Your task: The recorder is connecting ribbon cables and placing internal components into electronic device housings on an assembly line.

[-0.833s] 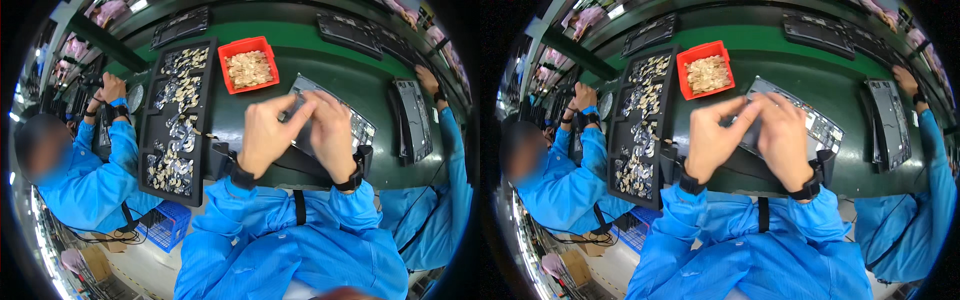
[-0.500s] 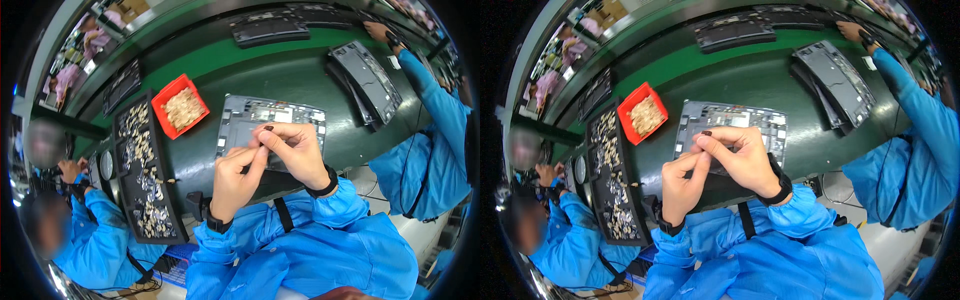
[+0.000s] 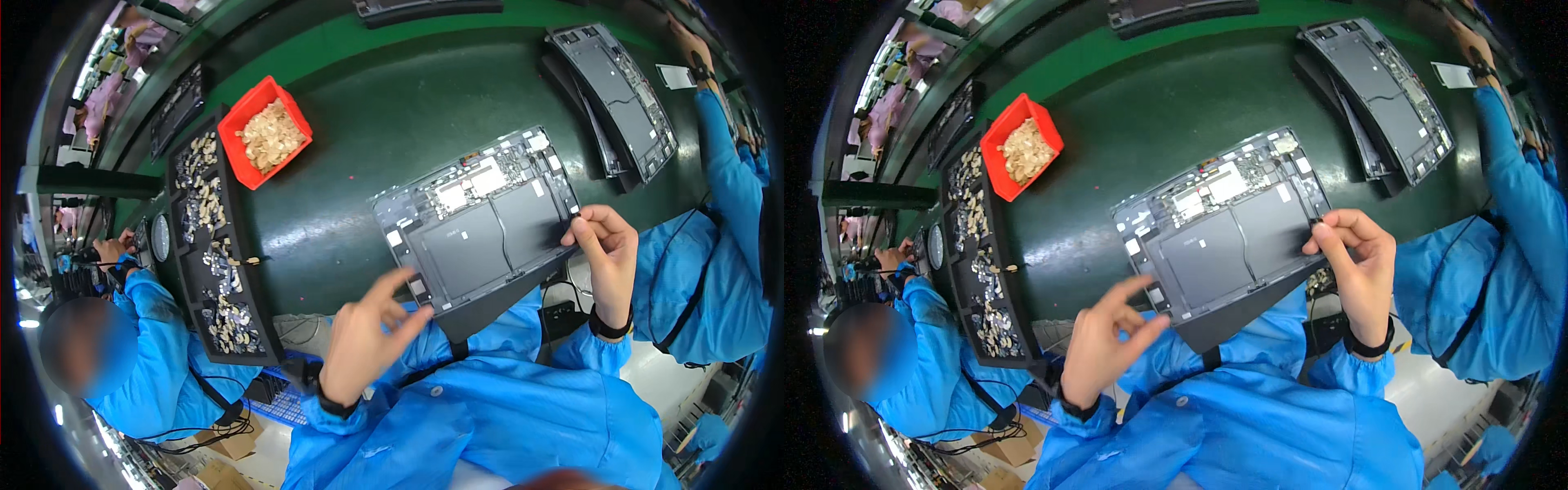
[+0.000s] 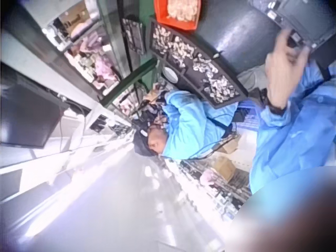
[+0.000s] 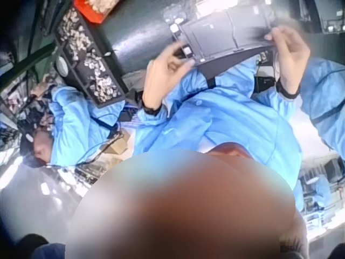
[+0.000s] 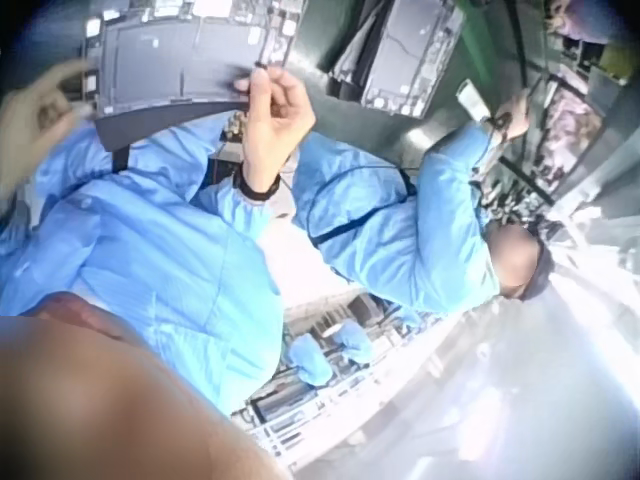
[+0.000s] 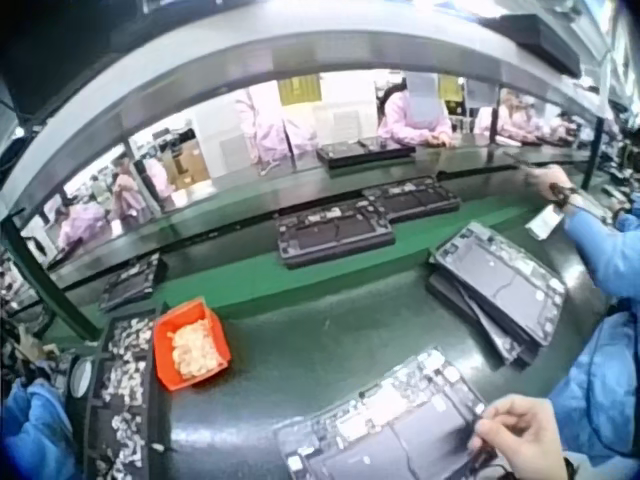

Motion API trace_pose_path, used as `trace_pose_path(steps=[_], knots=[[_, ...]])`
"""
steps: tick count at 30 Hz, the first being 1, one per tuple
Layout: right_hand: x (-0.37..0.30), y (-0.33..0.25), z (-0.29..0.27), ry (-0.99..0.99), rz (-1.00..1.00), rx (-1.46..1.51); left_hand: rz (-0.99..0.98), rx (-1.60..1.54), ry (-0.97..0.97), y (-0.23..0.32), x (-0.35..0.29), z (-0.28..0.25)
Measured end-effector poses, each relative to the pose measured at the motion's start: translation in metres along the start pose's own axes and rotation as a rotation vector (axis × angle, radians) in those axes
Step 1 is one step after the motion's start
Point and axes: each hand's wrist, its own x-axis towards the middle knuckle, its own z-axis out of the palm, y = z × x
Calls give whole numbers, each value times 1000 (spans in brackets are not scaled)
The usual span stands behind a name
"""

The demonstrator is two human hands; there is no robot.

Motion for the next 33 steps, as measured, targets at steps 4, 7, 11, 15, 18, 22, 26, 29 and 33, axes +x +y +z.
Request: trace_pose_path(steps=[4,7,11,15,18,22,26,29,33], knots=[[18,0,8,97,-76,-86,251,247,-15,31,20,-1],[45,0,20,88,-240,-344,659,431,168,50,76,19],[59,1,33,139,-145,-311,892,571,231,45,146,51],[63,1,32,119,-70,-315,921,521,159,44,163,57],[67,2,36,145,-66,-331,907,503,143,44,172,58],[71,2,41,129,-64,-351,883,471,122,43,174,57],[67,0,46,126,-50,-445,841,443,62,38,163,48],[65,0,49,126,-63,-481,863,437,106,31,161,49],[65,1,49,141,-74,-474,858,416,108,29,162,51]])
